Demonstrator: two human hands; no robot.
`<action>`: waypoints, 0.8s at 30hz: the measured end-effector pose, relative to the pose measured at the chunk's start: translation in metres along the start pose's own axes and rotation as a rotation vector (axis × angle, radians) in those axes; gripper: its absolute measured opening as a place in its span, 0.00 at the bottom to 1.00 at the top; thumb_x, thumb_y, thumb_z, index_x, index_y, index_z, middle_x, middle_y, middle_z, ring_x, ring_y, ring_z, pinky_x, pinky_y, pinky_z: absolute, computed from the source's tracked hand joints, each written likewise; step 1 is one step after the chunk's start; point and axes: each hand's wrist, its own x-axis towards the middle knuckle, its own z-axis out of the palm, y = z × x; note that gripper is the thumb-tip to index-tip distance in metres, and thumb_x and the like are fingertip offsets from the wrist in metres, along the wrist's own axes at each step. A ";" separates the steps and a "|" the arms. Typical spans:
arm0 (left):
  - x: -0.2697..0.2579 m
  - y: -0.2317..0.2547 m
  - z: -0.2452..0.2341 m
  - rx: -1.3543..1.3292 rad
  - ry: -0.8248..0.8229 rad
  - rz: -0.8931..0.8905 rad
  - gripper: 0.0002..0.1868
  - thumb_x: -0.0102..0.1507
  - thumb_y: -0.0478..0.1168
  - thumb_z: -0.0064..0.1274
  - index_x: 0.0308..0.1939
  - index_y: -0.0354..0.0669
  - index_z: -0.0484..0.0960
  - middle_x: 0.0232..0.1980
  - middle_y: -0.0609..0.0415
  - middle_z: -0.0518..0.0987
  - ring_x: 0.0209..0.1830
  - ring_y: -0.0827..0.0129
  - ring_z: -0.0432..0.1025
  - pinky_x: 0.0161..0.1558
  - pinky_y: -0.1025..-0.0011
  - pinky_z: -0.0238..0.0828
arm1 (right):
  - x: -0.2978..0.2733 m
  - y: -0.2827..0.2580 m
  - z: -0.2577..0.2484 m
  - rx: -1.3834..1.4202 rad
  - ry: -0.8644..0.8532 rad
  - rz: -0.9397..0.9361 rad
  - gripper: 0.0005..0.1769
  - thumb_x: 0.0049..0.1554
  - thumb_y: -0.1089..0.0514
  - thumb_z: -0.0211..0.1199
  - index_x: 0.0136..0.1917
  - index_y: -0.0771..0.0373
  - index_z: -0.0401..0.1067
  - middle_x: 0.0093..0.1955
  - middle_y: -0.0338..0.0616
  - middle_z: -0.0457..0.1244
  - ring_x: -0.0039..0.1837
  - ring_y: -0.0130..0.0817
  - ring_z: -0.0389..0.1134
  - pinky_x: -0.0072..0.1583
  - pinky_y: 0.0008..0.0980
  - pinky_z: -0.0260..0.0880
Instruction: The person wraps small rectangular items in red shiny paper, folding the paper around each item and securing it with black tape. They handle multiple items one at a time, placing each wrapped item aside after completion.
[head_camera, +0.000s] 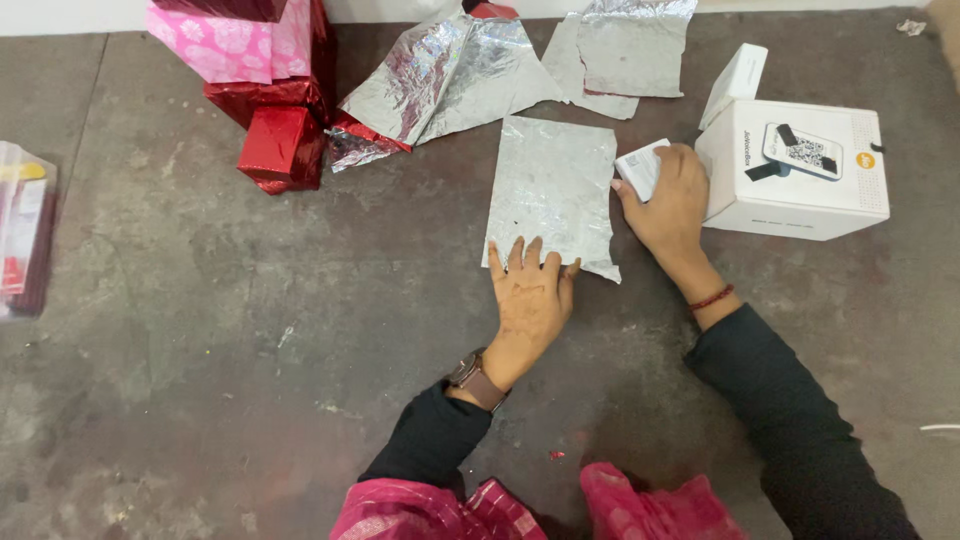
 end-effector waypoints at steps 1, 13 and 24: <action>-0.001 -0.003 -0.003 0.006 0.012 -0.010 0.12 0.67 0.47 0.54 0.46 0.44 0.80 0.62 0.43 0.77 0.70 0.47 0.65 0.76 0.25 0.35 | -0.001 -0.002 0.003 -0.053 0.047 -0.048 0.40 0.58 0.40 0.71 0.70 0.72 0.64 0.71 0.67 0.57 0.69 0.64 0.58 0.68 0.57 0.57; 0.006 -0.013 0.001 0.033 0.023 -0.061 0.27 0.65 0.48 0.52 0.66 0.42 0.73 0.71 0.39 0.66 0.75 0.39 0.52 0.70 0.25 0.30 | 0.004 -0.009 -0.006 0.235 0.029 -0.032 0.40 0.52 0.50 0.78 0.70 0.68 0.63 0.66 0.58 0.60 0.67 0.56 0.61 0.69 0.51 0.61; 0.022 -0.054 -0.017 -0.192 -0.369 0.193 0.31 0.58 0.31 0.48 0.66 0.53 0.77 0.76 0.53 0.65 0.81 0.50 0.51 0.74 0.31 0.28 | -0.001 -0.041 -0.042 0.555 0.113 -0.473 0.40 0.51 0.55 0.73 0.71 0.65 0.58 0.74 0.60 0.58 0.73 0.53 0.61 0.72 0.46 0.64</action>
